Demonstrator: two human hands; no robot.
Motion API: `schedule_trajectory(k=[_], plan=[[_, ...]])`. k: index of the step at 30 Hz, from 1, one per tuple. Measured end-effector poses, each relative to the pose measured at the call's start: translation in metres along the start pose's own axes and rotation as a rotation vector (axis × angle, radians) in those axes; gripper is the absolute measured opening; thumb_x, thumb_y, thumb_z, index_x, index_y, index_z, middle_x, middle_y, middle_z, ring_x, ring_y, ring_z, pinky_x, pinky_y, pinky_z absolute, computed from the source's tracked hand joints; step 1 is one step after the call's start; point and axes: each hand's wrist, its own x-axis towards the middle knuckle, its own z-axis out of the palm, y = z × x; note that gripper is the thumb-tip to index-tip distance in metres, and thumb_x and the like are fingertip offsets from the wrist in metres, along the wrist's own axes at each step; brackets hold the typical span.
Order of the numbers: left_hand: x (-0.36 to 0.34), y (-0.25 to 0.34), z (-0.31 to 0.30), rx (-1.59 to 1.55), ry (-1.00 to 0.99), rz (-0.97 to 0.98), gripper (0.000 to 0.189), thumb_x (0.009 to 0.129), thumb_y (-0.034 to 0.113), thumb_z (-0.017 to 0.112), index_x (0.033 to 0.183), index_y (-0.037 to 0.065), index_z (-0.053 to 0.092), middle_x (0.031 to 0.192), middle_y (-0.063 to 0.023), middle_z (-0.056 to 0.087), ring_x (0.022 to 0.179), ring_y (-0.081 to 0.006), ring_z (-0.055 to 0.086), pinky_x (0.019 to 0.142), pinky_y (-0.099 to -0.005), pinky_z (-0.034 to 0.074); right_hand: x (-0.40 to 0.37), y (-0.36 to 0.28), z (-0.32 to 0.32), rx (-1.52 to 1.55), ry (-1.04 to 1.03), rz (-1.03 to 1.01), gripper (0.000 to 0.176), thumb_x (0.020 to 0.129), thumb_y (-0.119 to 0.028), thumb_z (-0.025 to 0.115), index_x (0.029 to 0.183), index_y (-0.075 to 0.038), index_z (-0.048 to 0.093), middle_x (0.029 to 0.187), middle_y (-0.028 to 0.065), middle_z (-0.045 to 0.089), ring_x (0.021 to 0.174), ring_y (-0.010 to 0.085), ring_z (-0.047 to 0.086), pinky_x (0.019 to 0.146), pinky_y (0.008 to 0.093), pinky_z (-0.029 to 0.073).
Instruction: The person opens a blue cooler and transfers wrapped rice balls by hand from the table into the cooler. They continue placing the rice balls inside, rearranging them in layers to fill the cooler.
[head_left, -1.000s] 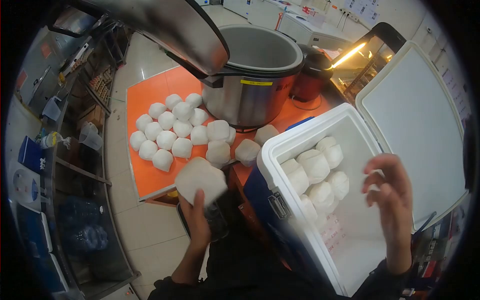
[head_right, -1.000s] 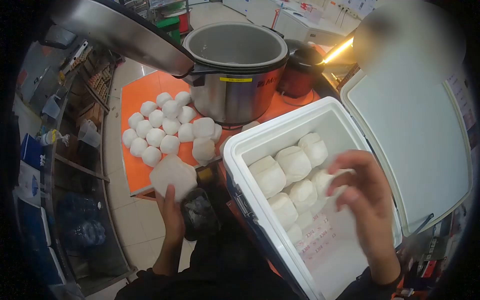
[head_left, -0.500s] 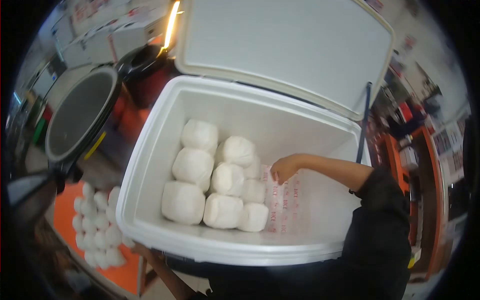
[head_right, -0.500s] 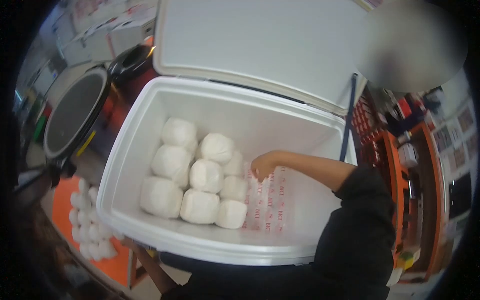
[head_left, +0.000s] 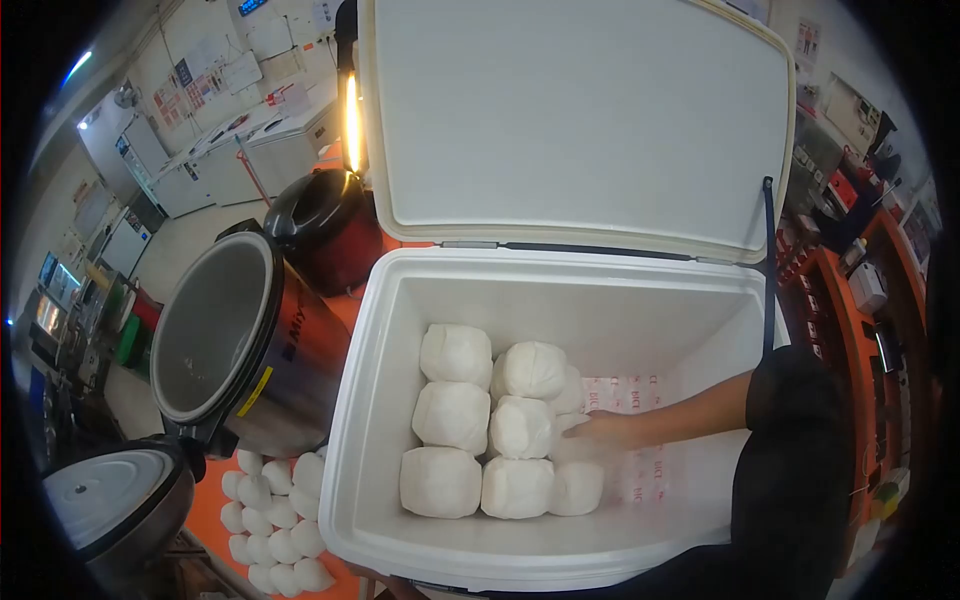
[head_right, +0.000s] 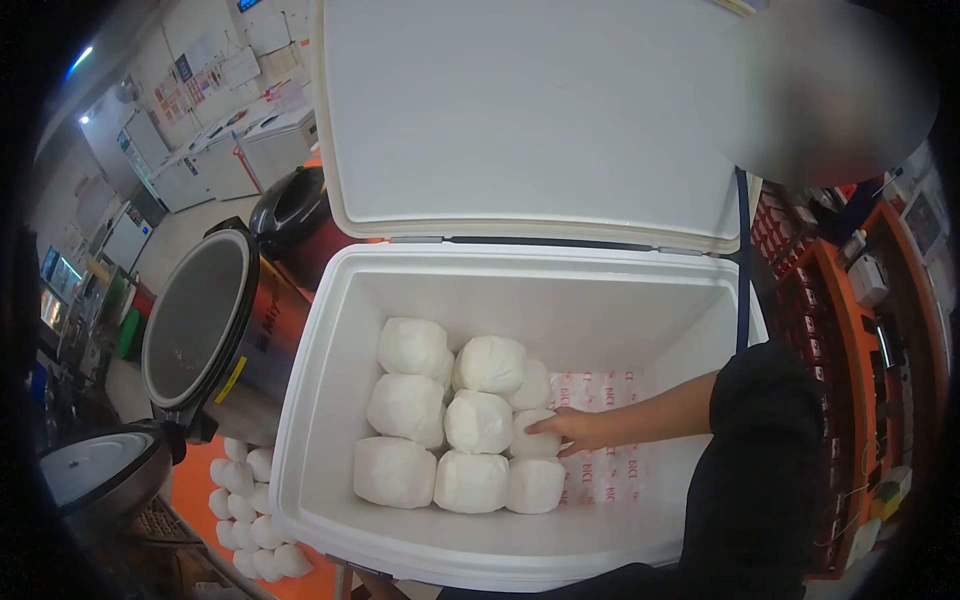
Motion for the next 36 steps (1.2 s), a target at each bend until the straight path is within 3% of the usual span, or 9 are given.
schedule_trajectory(k=[3, 7, 9, 12, 15, 17, 26, 29, 36], plan=[[-0.002, 0.002, 0.000, 0.018, -0.007, 0.024, 0.053, 0.084, 0.037, 0.051, 0.108, -0.009, 0.040, 0.096, -0.0188, 0.053, 0.076, -0.0241, 0.055, 0.062, -0.0342, 0.048, 0.064, 0.043, -0.017, -0.187, 0.070, -0.061, 0.072, 0.073, -0.039, 0.062, 0.129, -0.009, 0.028, 0.131, 0.0120, 0.032, 0.121, 0.0296, 0.031, 0.095, 0.0451, 0.032], [-0.004, 0.000, -0.003, 0.017, -0.020, 0.063, 0.054, 0.084, 0.036, 0.051, 0.109, -0.009, 0.038, 0.097, -0.0192, 0.052, 0.077, -0.0245, 0.054, 0.062, -0.0343, 0.048, 0.009, 0.037, 0.014, -0.035, 0.070, 0.030, 0.071, 0.074, -0.045, 0.058, 0.128, -0.009, 0.029, 0.131, 0.0122, 0.032, 0.119, 0.0286, 0.034, 0.092, 0.0433, 0.035], [-0.003, -0.006, -0.010, -0.006, -0.031, 0.102, 0.054, 0.084, 0.036, 0.051, 0.109, -0.010, 0.037, 0.098, -0.0195, 0.052, 0.077, -0.0247, 0.054, 0.062, -0.0343, 0.048, -0.027, 0.024, 0.040, 0.287, 0.083, 0.230, 0.076, 0.075, -0.031, 0.062, 0.133, -0.010, 0.017, 0.128, 0.0082, 0.034, 0.112, 0.0255, 0.041, 0.088, 0.0404, 0.039], [0.006, -0.024, -0.020, -0.118, -0.107, 0.216, 0.055, 0.084, 0.036, 0.051, 0.109, -0.010, 0.036, 0.099, -0.0198, 0.051, 0.077, -0.0250, 0.054, 0.063, -0.0344, 0.048, -0.040, 0.036, 0.046, 0.152, -0.037, 0.088, 0.073, 0.071, -0.041, 0.065, 0.127, -0.010, 0.029, 0.125, 0.0070, 0.038, 0.114, 0.0213, 0.038, 0.090, 0.0355, 0.036], [-0.005, -0.015, -0.032, 0.047, -0.156, 0.029, 0.065, 0.085, 0.033, 0.046, 0.130, -0.005, 0.018, 0.133, -0.0266, 0.019, 0.124, -0.0352, 0.018, 0.102, -0.0406, 0.012, -0.042, 0.033, 0.051, 0.139, 0.017, 0.133, 0.068, 0.069, -0.040, 0.068, 0.121, -0.009, 0.036, 0.120, 0.0057, 0.043, 0.111, 0.0175, 0.040, 0.090, 0.0312, 0.034], [0.022, -0.106, -0.016, -0.070, -0.023, 0.220, 0.061, 0.084, 0.030, 0.048, 0.127, -0.005, 0.023, 0.123, -0.0239, 0.031, 0.119, -0.0324, 0.027, 0.100, -0.0392, 0.019, -0.039, 0.035, 0.048, 0.073, 0.009, 0.144, 0.066, 0.070, -0.038, 0.068, 0.121, -0.009, 0.036, 0.120, 0.0056, 0.042, 0.111, 0.0174, 0.040, 0.091, 0.0309, 0.034], [-0.066, 0.035, -0.030, -0.228, 0.264, 0.075, 0.040, 0.089, 0.018, 0.043, 0.121, -0.002, 0.033, 0.119, -0.0183, 0.035, 0.106, -0.0255, 0.039, 0.091, -0.0347, 0.031, -0.013, 0.052, 0.027, 0.193, -0.144, 0.054, 0.063, 0.075, -0.024, 0.063, 0.124, -0.004, 0.030, 0.125, 0.0121, 0.038, 0.115, 0.0259, 0.035, 0.098, 0.0391, 0.030], [-0.093, 0.086, -0.037, -0.304, 0.332, 0.145, 0.038, 0.088, 0.016, 0.043, 0.121, -0.001, 0.034, 0.120, -0.0157, 0.036, 0.106, -0.0236, 0.040, 0.090, -0.0338, 0.032, -0.051, 0.031, 0.036, 0.036, -0.106, 0.017, 0.055, 0.076, -0.028, 0.063, 0.120, -0.006, 0.038, 0.117, 0.0060, 0.046, 0.105, 0.0193, 0.044, 0.082, 0.0316, 0.037], [-0.162, 0.252, -0.071, -0.610, -0.051, 0.398, 0.038, 0.082, 0.009, 0.048, 0.118, 0.001, 0.037, 0.115, -0.0101, 0.041, 0.106, -0.0194, 0.041, 0.091, -0.0316, 0.032, -0.179, -0.024, 0.065, -0.035, -0.194, -0.382, 0.065, 0.074, -0.037, 0.059, 0.123, -0.003, 0.034, 0.119, 0.0104, 0.045, 0.111, 0.0233, 0.043, 0.091, 0.0359, 0.036]])
